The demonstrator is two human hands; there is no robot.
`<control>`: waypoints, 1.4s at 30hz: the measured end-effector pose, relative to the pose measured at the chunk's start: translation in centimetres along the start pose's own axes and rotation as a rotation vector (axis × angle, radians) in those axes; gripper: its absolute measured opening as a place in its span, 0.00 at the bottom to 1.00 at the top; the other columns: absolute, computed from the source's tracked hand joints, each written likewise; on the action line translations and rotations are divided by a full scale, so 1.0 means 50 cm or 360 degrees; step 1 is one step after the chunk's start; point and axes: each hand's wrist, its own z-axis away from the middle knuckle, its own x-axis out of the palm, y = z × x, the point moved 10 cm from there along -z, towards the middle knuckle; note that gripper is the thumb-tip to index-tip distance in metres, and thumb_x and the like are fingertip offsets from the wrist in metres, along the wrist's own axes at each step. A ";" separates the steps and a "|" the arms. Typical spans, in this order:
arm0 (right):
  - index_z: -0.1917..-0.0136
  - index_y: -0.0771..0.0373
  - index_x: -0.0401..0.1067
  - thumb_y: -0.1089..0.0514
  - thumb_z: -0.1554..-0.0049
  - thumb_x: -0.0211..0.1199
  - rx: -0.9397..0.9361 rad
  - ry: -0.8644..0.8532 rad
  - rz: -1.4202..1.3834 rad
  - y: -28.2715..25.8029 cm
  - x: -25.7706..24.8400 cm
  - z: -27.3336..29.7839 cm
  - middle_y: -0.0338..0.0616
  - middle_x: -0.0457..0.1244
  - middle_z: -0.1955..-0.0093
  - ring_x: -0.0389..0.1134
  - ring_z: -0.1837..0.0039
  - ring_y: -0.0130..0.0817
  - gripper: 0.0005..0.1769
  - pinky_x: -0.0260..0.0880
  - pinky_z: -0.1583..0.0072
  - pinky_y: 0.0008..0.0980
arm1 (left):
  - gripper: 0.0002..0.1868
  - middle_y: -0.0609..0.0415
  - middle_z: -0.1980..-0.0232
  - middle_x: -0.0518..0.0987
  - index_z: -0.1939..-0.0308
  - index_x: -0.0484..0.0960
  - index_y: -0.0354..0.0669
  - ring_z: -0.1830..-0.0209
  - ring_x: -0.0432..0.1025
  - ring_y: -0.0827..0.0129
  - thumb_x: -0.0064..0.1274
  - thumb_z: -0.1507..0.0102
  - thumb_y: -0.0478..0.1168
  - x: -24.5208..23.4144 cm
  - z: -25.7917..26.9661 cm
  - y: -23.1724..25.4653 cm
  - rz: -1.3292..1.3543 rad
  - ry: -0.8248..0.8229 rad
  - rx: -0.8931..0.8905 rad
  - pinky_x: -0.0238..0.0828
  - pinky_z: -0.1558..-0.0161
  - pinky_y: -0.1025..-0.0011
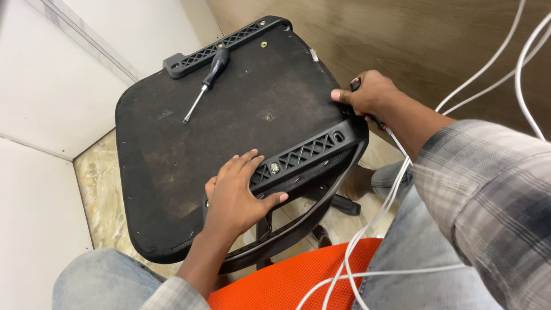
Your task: The person uses a screwdriver to tighten screws on the underside of an overturned office chair. They repeatedly insert and turn the screwdriver to secure the chair's base components.
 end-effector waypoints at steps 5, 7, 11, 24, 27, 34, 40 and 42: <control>0.36 0.53 0.75 0.47 0.48 0.75 0.0008 0.0055 0.0025 -0.032 0.010 0.017 0.45 0.70 0.60 0.67 0.64 0.33 0.28 0.68 0.64 0.35 | 0.52 0.65 0.22 0.62 0.29 0.70 0.60 0.21 0.48 0.66 0.69 0.55 0.66 0.009 0.004 -0.014 -0.0019 0.0008 -0.0019 0.41 0.28 0.48; 0.36 0.52 0.75 0.47 0.48 0.75 0.0017 0.0115 0.0010 -0.035 0.006 0.036 0.44 0.70 0.57 0.68 0.63 0.33 0.28 0.69 0.63 0.35 | 0.52 0.65 0.22 0.62 0.29 0.70 0.59 0.21 0.48 0.66 0.69 0.55 0.66 0.006 0.004 -0.012 -0.0025 0.0037 0.0009 0.42 0.28 0.49; 0.35 0.50 0.74 0.46 0.49 0.75 0.0001 0.0118 0.0010 -0.043 0.015 0.043 0.44 0.71 0.53 0.70 0.61 0.33 0.29 0.72 0.60 0.35 | 0.53 0.65 0.24 0.62 0.29 0.70 0.59 0.21 0.49 0.65 0.69 0.55 0.66 0.009 0.000 -0.023 -0.0032 0.0071 0.0029 0.43 0.28 0.50; 0.36 0.54 0.75 0.48 0.48 0.74 -0.0112 0.0059 -0.0094 -0.033 0.027 0.031 0.45 0.69 0.57 0.67 0.65 0.33 0.28 0.69 0.63 0.35 | 0.52 0.64 0.26 0.65 0.30 0.72 0.56 0.22 0.51 0.61 0.69 0.56 0.66 0.019 -0.005 -0.023 -0.0107 0.0147 0.0075 0.46 0.28 0.51; 0.36 0.53 0.75 0.48 0.47 0.74 -0.0093 0.0019 -0.0077 -0.036 0.029 0.031 0.45 0.69 0.61 0.66 0.66 0.33 0.27 0.68 0.64 0.34 | 0.52 0.63 0.26 0.65 0.30 0.73 0.56 0.23 0.51 0.61 0.69 0.56 0.66 0.022 -0.006 -0.025 -0.0123 0.0144 0.0061 0.46 0.28 0.50; 0.36 0.54 0.75 0.49 0.47 0.73 -0.0083 -0.0014 -0.0093 -0.036 0.028 0.033 0.43 0.68 0.64 0.65 0.67 0.31 0.26 0.67 0.65 0.34 | 0.51 0.64 0.26 0.65 0.31 0.74 0.57 0.23 0.52 0.60 0.70 0.56 0.65 0.018 -0.006 -0.020 -0.0146 0.0127 0.0023 0.47 0.28 0.50; 0.36 0.55 0.74 0.49 0.47 0.73 -0.0143 -0.0041 -0.0140 -0.033 0.030 0.028 0.42 0.67 0.65 0.65 0.68 0.30 0.27 0.66 0.66 0.33 | 0.51 0.65 0.25 0.64 0.31 0.74 0.55 0.23 0.52 0.60 0.69 0.56 0.65 0.017 -0.003 -0.022 -0.0171 0.0118 0.0008 0.48 0.28 0.51; 0.36 0.56 0.75 0.48 0.47 0.73 -0.0180 -0.0054 -0.0142 -0.032 0.031 0.023 0.42 0.67 0.66 0.65 0.69 0.31 0.27 0.66 0.66 0.33 | 0.51 0.65 0.25 0.64 0.32 0.74 0.53 0.23 0.53 0.60 0.69 0.56 0.65 0.018 -0.005 -0.023 -0.0185 0.0111 -0.0005 0.49 0.28 0.52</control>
